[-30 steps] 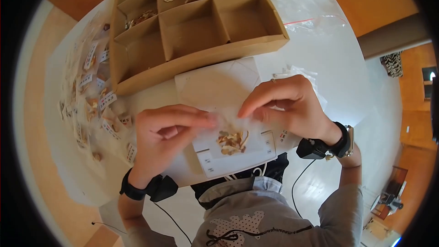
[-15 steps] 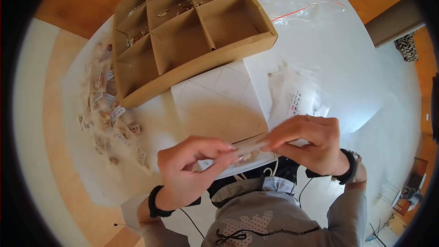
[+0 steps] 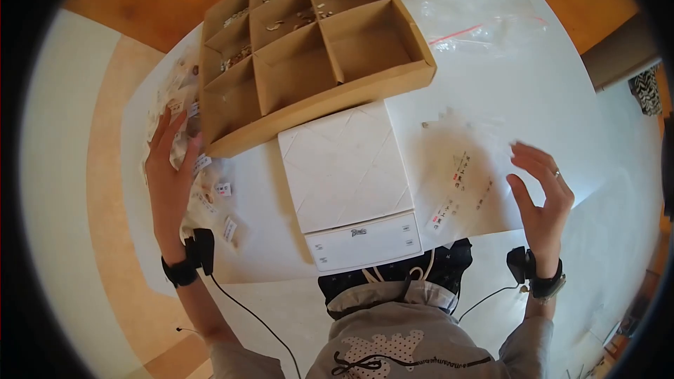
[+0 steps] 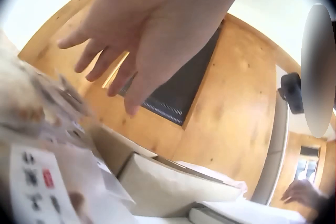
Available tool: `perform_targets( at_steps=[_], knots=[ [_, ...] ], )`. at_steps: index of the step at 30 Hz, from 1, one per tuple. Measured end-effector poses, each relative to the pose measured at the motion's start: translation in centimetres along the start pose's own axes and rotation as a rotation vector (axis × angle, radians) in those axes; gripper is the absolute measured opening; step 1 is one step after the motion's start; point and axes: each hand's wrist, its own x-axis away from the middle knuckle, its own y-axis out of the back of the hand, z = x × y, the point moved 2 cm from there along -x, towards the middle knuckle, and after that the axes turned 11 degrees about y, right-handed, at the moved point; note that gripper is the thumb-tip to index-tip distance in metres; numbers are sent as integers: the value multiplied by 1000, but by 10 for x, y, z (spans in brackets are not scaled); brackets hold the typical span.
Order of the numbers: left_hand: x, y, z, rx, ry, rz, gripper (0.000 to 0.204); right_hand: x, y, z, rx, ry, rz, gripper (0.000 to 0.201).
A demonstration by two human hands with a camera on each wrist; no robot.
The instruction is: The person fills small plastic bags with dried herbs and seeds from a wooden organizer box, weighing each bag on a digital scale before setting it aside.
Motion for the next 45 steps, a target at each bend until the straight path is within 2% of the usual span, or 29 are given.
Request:
perform_targets(
  at_steps=[1,3,6,8,10,13,16,17,20,21,27,30,33,40,45],
  knots=[
    [5,0,-12,-27,-28,-7,36,5,1,-8,9,6,102,36],
    [17,-4,-46,2,-51,5,35,4,-4,-8,105,8,227,47],
    [46,-19,-91,44,-274,171,40,16,-23,-9,320,55,434,66],
    [64,-33,-115,11,-520,424,43,20,-26,-13,320,62,400,64],
    [83,-45,-145,-38,-769,604,47,20,-26,-12,318,59,387,63],
    [104,-66,-175,17,-927,797,47,18,-28,-10,297,21,364,63],
    [111,-75,-183,-55,-1029,759,48,12,-29,-4,232,0,303,61],
    [113,-80,-182,-124,-1081,741,52,6,-32,0,190,43,235,56],
    [118,-81,-189,-119,-998,843,63,7,-49,-9,118,118,271,49],
    [118,-81,-189,-142,-998,853,65,6,-50,-9,121,105,199,38],
    [121,-80,-190,-162,-923,911,74,4,-56,-16,115,32,49,21],
    [120,-79,-190,-134,-902,943,77,3,-46,-23,-198,-274,-55,19],
    [118,-79,-191,-102,-900,957,78,4,-40,-37,-929,-652,-442,20],
    [117,-81,-195,-55,-954,929,77,1,-27,-40,-1206,-679,-658,27],
    [114,-83,-193,-26,-987,885,77,-1,-24,-43,-1066,-617,-717,28]
  ],
)
